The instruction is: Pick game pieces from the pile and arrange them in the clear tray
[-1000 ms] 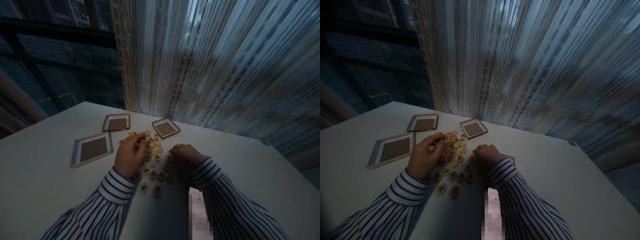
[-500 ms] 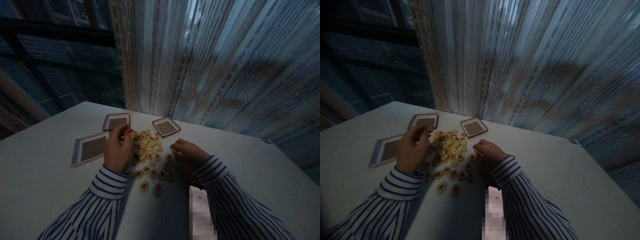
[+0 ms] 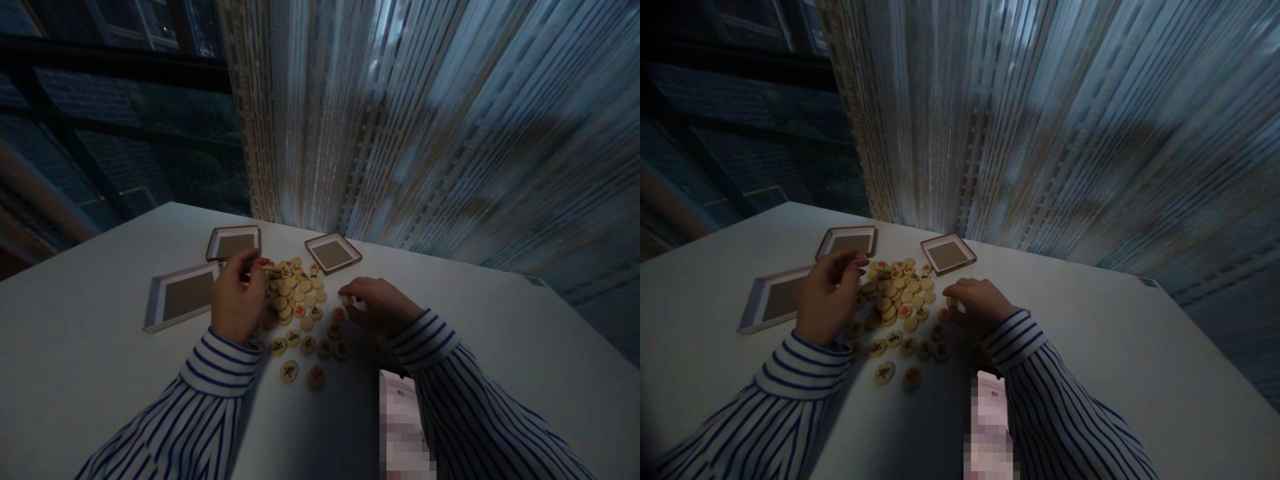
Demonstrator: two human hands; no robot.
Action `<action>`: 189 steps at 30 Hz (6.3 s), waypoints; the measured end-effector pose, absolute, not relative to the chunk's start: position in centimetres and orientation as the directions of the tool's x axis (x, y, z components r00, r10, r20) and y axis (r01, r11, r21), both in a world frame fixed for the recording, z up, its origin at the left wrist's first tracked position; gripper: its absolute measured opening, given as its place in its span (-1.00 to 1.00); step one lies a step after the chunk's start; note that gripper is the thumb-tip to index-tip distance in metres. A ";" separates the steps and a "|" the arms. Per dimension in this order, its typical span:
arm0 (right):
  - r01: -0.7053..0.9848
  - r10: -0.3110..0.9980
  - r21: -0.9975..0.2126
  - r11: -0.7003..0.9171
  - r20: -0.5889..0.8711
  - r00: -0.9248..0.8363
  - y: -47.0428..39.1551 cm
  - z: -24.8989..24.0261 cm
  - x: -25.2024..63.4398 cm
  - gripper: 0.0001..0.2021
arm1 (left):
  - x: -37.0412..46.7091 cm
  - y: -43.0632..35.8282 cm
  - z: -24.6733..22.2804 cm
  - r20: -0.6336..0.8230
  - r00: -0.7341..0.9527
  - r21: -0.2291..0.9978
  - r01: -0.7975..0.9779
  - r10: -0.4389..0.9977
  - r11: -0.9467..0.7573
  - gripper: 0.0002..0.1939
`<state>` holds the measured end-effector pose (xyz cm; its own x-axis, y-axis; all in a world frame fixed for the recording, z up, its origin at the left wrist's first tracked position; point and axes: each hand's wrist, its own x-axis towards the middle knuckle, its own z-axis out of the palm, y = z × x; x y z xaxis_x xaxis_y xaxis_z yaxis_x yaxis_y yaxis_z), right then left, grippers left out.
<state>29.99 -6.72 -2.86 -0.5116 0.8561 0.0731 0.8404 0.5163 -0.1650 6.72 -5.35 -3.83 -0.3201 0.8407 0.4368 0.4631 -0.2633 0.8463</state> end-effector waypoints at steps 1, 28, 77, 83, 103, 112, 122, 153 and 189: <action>0.834 0.853 -0.180 0.521 0.088 -0.514 -6.7 -2.8 30.0 -0.72 | 6.8 -5.4 -3.8 0.431 -0.312 0.848 0.461 0.847 -0.261 -0.71; 0.776 0.813 -0.256 0.576 0.274 -0.513 -6.4 -3.4 30.4 -0.85 | 7.7 -6.3 -4.0 0.503 -0.122 0.756 0.542 0.855 -0.367 -0.78; 0.880 0.883 -0.071 0.469 0.041 -0.467 -8.3 -1.5 27.2 -0.89 | 1.2 -6.4 -5.3 0.415 0.159 0.610 0.681 0.896 -0.404 -0.68; 0.853 0.855 -0.065 0.517 0.015 -0.518 -8.2 -1.8 25.3 -0.80 | 1.0 -6.3 -6.0 0.359 0.296 0.496 0.743 0.885 -0.449 -0.71; 0.853 0.853 0.009 0.521 -0.018 -0.521 -6.6 -3.1 19.1 -0.66 | 1.3 -7.1 -6.1 0.243 0.443 0.342 0.794 0.863 -0.503 -0.71; 0.845 0.845 0.029 0.534 -0.041 -0.533 -6.4 -3.5 18.7 -0.73 | 1.5 -7.0 -6.3 0.220 0.442 0.343 0.800 0.870 -0.493 -0.72; 0.834 0.835 0.033 0.551 -0.028 -0.550 -6.6 -3.6 19.1 -0.79 | 1.9 -7.1 -5.9 0.178 0.478 0.316 0.800 0.860 -0.510 -0.75; 0.816 0.853 -0.249 0.521 0.118 -0.509 -6.1 -4.7 20.1 -0.80 | 1.6 -6.9 -6.3 0.225 0.447 0.343 0.796 0.866 -0.499 -0.75; 0.665 0.946 -0.680 0.307 0.140 -0.294 -6.6 -3.8 20.3 -0.88 | 1.0 -6.4 -5.9 0.311 0.459 0.347 0.760 0.832 -0.549 -0.77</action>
